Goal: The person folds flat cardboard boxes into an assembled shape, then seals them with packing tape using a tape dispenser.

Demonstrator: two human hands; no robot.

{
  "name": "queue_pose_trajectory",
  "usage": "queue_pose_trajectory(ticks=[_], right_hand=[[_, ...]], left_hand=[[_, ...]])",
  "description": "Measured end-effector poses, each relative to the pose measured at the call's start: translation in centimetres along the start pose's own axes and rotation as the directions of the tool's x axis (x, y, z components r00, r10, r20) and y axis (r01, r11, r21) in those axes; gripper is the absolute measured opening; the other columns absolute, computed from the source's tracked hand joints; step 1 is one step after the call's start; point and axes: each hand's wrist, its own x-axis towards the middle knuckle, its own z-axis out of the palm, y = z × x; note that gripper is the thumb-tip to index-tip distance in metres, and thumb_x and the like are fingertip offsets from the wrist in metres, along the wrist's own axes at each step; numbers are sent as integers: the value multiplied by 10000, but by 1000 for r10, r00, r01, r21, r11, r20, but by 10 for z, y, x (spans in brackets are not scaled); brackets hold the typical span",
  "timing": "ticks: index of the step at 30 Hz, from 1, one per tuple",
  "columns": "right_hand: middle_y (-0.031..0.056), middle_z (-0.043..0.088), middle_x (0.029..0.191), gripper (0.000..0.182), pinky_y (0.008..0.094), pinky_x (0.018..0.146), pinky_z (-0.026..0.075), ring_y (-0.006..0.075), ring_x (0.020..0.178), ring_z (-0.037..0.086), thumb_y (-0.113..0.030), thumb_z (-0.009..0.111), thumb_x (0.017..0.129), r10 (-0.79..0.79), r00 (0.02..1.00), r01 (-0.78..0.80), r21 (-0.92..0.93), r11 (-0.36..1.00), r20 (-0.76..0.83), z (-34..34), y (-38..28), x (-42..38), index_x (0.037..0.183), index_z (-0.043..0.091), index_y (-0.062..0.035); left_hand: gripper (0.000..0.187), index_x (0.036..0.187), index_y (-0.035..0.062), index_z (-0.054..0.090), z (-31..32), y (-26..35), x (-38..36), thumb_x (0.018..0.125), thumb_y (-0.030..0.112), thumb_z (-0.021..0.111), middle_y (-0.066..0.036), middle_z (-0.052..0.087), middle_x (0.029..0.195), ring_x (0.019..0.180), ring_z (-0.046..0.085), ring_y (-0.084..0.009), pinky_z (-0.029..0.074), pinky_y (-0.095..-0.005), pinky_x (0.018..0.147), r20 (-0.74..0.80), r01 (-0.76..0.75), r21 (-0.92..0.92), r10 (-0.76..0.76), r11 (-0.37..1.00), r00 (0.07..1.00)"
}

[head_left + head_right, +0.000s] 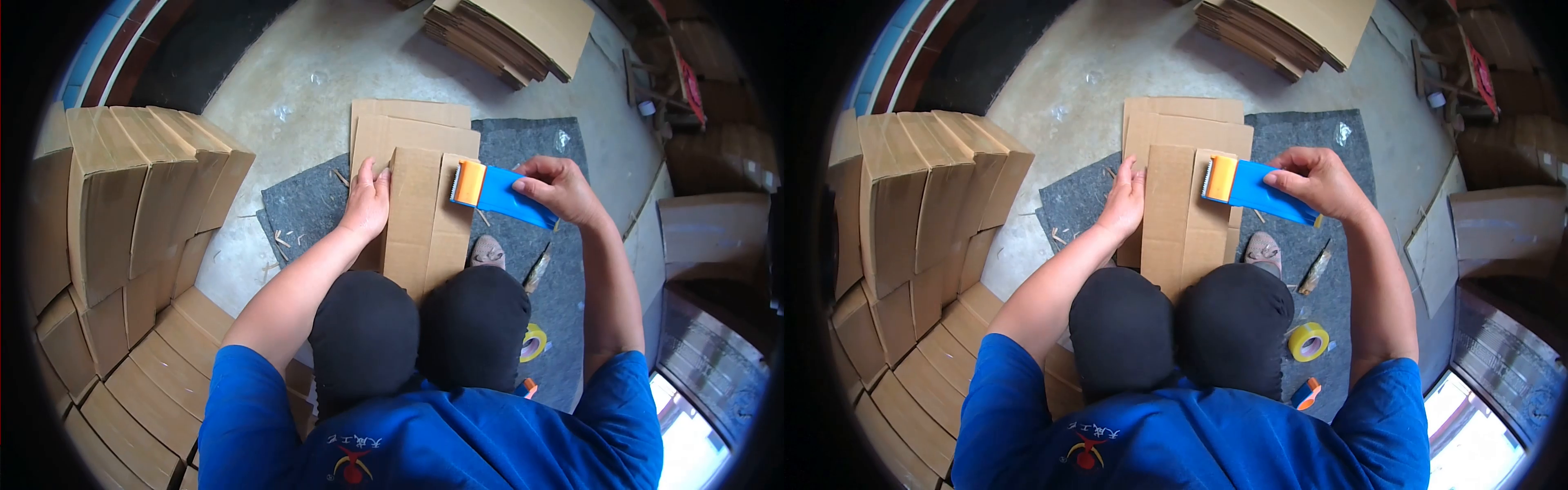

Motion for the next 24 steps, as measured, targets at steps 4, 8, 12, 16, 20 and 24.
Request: queue_pose_trajectory(ticks=[4, 8, 12, 16, 20, 24], right_hand=[[-1, 662, 745, 307, 248, 620, 503, 53, 684, 586, -307, 773, 870, 18, 1000, -18, 8, 1000, 20, -2, 6, 1, 969, 724, -20], [2, 665, 751, 319, 248, 621, 500, 57, 691, 587, -317, 773, 870, 40, 999, -41, 10, 999, 32, -3, 3, 1, 977, 727, -20], [9, 671, 771, 335, 255, 636, 508, 68, 709, 597, -330, 771, 870, -1, 999, -1, 40, 999, 49, -2, 6, 3, 988, 727, -20], [18, 684, 789, 330, 263, 650, 519, 77, 713, 610, -318, 769, 870, 10, 998, -10, -9, 1000, 55, -4, 0, -2, 1010, 726, -23], [22, 691, 797, 316, 265, 658, 524, 80, 720, 618, -301, 765, 871, -9, 997, 8, 23, 1000, 77, -11, 7, -9, 1016, 723, -23], [13, 691, 800, 329, 256, 679, 528, 75, 731, 620, -318, 782, 847, 68, 994, -68, -6, 998, 88, -43, 24, -28, 1003, 726, -33]], left_hand=[[519, 1457, 17, 363, -3, -11, 3, 998, 217, 496, -285, 448, 1398, 1314, 459, -418, 366, -439, 1110, 136, 129, 370, -191, 920, 972], [269, 1136, 73, 654, -13, 42, 31, 929, 239, 608, -131, 605, 1175, 1063, 567, -300, 434, -439, 980, -63, -365, 110, 373, 925, 926], [346, 961, 127, 729, -3, 87, 56, 840, 450, 721, -84, 696, 1042, 1022, 625, -281, 449, -394, 979, 408, -305, 203, 203, 931, 890], [353, 812, 94, 674, 6, 92, 73, 796, 426, 792, -52, 704, 870, 816, 655, -162, 526, -317, 779, 535, -149, 185, 28, 971, 844], [284, 804, 80, 649, 3, 96, 70, 828, 317, 802, -9, 632, 784, 702, 545, -96, 483, -271, 663, 566, -19, 50, -13, 999, 825], [290, 803, 84, 642, 0, 95, 70, 832, 326, 798, -2, 623, 778, 707, 544, -94, 476, -265, 658, 575, -9, 33, -12, 999, 818]])
